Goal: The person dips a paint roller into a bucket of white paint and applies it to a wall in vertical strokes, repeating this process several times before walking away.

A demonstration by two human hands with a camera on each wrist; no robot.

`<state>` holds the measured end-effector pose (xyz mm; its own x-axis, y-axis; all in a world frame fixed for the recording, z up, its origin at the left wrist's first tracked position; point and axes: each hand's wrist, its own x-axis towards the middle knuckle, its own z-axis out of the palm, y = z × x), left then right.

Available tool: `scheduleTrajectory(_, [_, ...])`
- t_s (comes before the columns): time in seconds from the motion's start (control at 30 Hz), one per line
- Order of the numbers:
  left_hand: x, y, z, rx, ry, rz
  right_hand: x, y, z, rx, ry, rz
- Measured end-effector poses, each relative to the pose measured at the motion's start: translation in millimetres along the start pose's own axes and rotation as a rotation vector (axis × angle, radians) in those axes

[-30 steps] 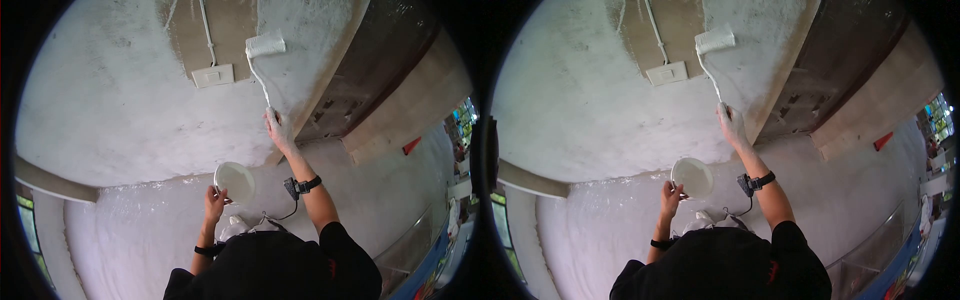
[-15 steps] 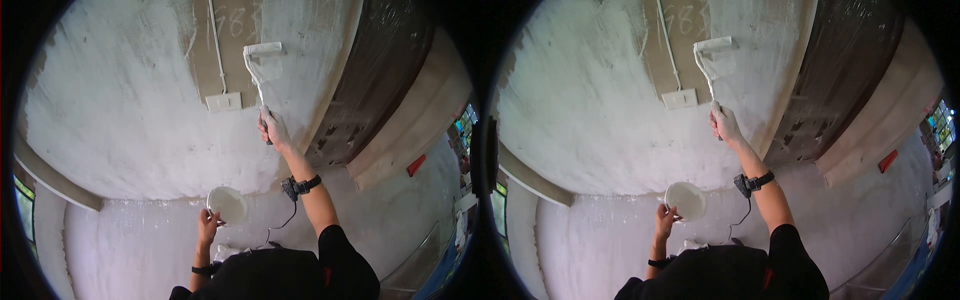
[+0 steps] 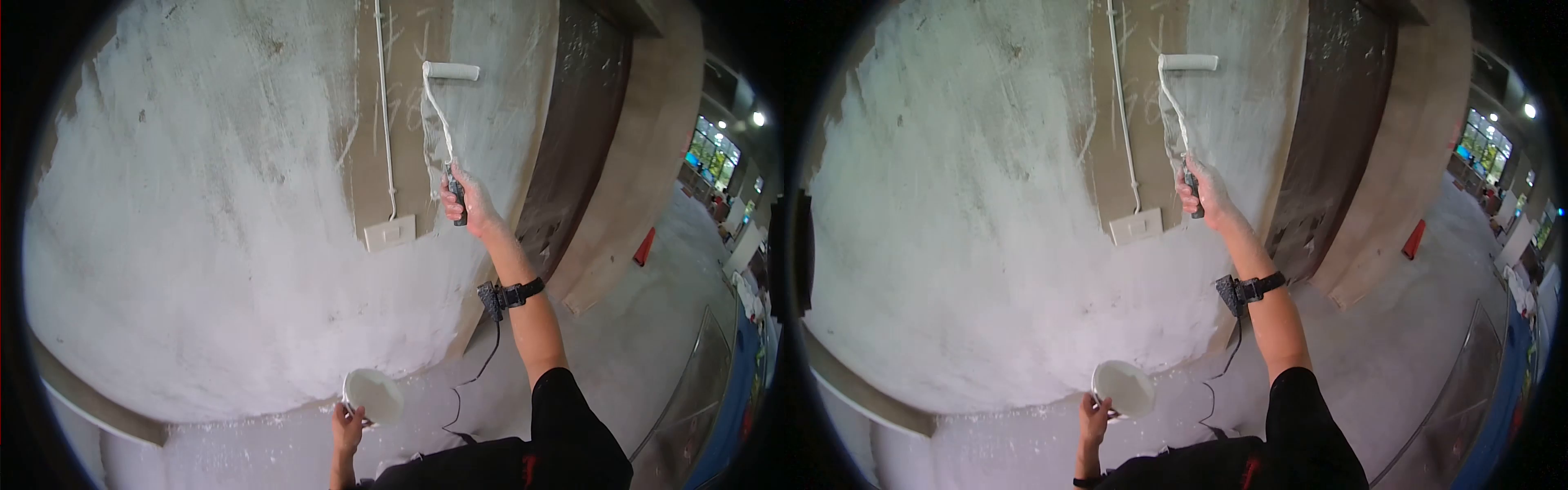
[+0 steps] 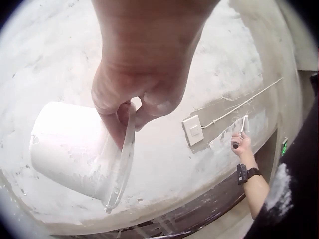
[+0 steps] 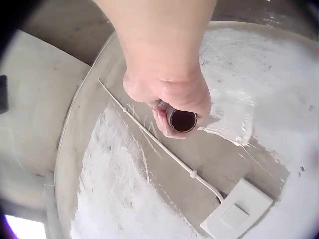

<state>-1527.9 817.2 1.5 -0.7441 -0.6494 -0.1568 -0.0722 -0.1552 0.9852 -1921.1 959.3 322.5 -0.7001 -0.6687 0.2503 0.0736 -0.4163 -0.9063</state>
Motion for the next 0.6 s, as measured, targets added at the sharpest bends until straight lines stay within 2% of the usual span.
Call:
scheduleTrajectory(0.13, [1,4,-29,-0.009,-0.027,-0.001,20,-50,11,0.01,-0.031,-0.03])
scheduleTrajectory(0.33, [-3,7,-48,-0.108,0.031,0.031,64,-126,22,-0.011,-0.138,-0.099])
scheduleTrajectory(0.4, [0,6,-55,0.047,0.008,-0.003,78,-153,27,-0.022,-0.159,-0.129])
scheduleTrajectory(0.47, [1,-4,-59,0.014,0.011,0.008,89,-178,35,0.002,-0.167,-0.136])
scheduleTrajectory(0.6, [-5,6,-54,-0.042,0.046,0.016,101,-198,44,-0.003,-0.203,-0.191])
